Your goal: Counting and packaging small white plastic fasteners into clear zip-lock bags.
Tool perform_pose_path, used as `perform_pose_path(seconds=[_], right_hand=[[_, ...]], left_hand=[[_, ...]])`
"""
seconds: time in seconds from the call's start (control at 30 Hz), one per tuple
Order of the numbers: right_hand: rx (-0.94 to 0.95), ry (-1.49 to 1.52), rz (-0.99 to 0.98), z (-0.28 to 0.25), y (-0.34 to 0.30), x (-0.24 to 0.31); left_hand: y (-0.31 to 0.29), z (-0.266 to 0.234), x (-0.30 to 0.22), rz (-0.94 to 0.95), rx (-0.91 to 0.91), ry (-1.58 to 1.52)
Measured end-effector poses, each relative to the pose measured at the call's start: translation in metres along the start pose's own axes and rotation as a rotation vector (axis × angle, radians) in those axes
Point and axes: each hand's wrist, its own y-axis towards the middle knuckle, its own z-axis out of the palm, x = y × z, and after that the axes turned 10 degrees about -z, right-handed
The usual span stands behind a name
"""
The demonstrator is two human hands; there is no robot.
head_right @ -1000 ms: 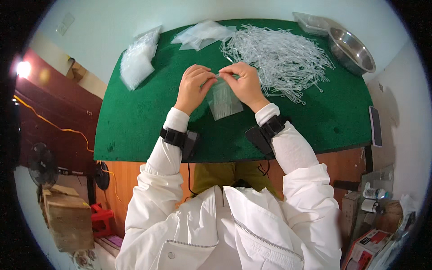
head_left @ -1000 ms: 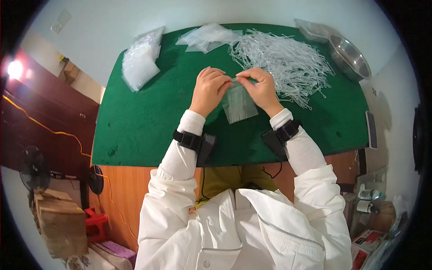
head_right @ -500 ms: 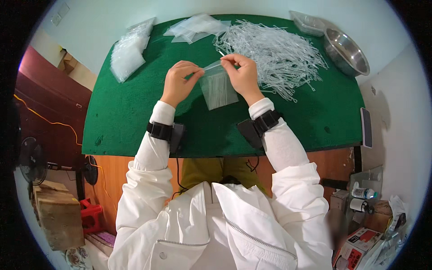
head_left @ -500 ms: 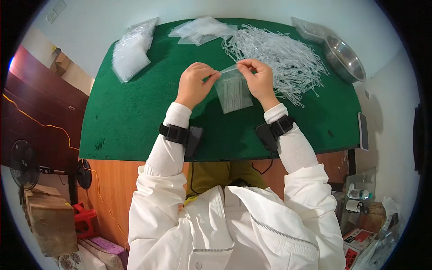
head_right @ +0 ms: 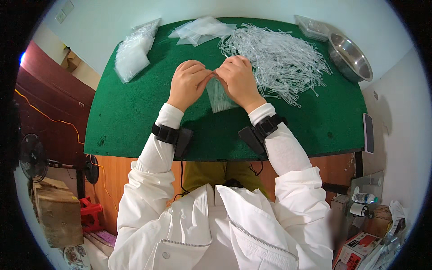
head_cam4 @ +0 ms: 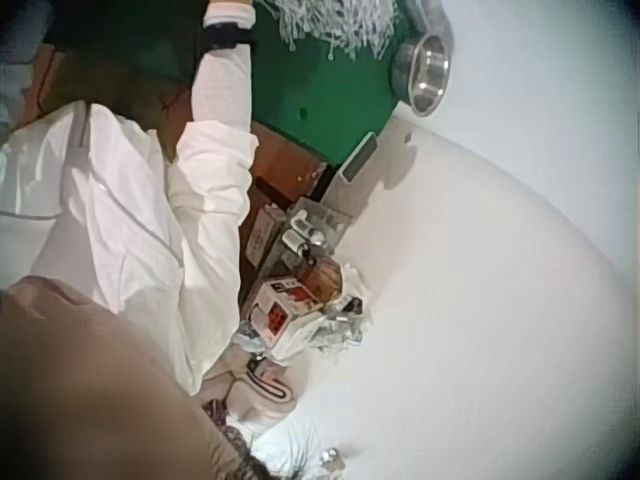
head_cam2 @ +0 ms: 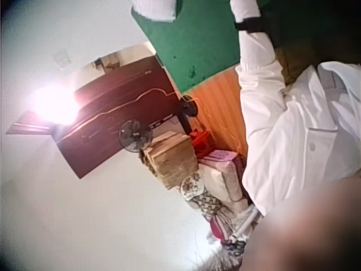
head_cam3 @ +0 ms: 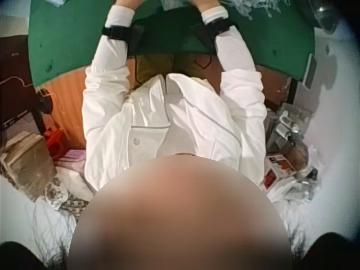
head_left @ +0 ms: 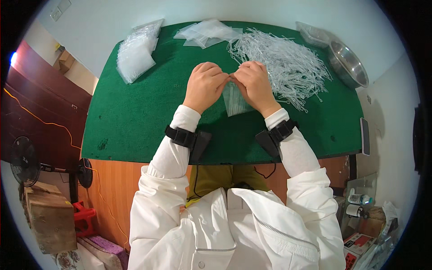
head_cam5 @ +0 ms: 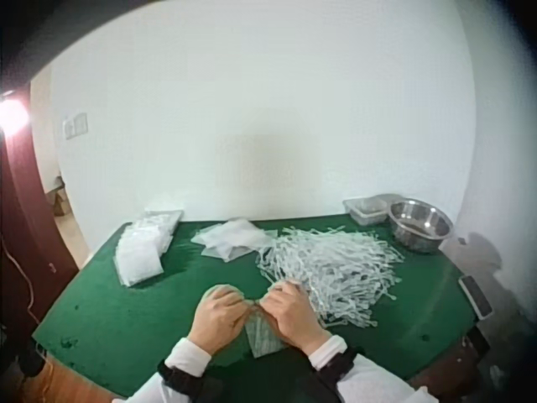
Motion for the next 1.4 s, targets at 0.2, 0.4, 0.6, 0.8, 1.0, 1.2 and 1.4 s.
perform_pose_path(seconds=[0.2, 0.4, 0.6, 0.8, 1.0, 1.2, 1.4], right_hand=[[-0.007, -0.001, 0.032, 0.000, -0.001, -0.002], [-0.028, -0.018, 0.103, -0.004, -0.008, -0.014], [-0.036, 0.026, 0.170, -0.005, -0.010, -0.019], [-0.063, 0.087, 0.155, 0.000, -0.007, -0.010], [-0.076, 0.106, 0.062, 0.002, 0.001, 0.002], [-0.078, 0.099, 0.085, 0.002, 0.000, 0.001], [-0.095, 0.084, 0.091, 0.001, -0.003, -0.005]], left_hand=[[-0.001, 0.002, 0.004, -0.014, -0.015, -0.030], [-0.002, 0.002, 0.009, -0.055, -0.012, -0.066], [-0.005, 0.001, 0.011, -0.153, 0.015, -0.114], [0.000, -0.005, 0.000, -0.130, -0.006, -0.013], [0.002, -0.001, -0.004, 0.010, 0.055, 0.074], [0.000, 0.002, -0.002, 0.025, 0.053, 0.101], [0.000, 0.003, 0.001, -0.024, 0.046, 0.062]])
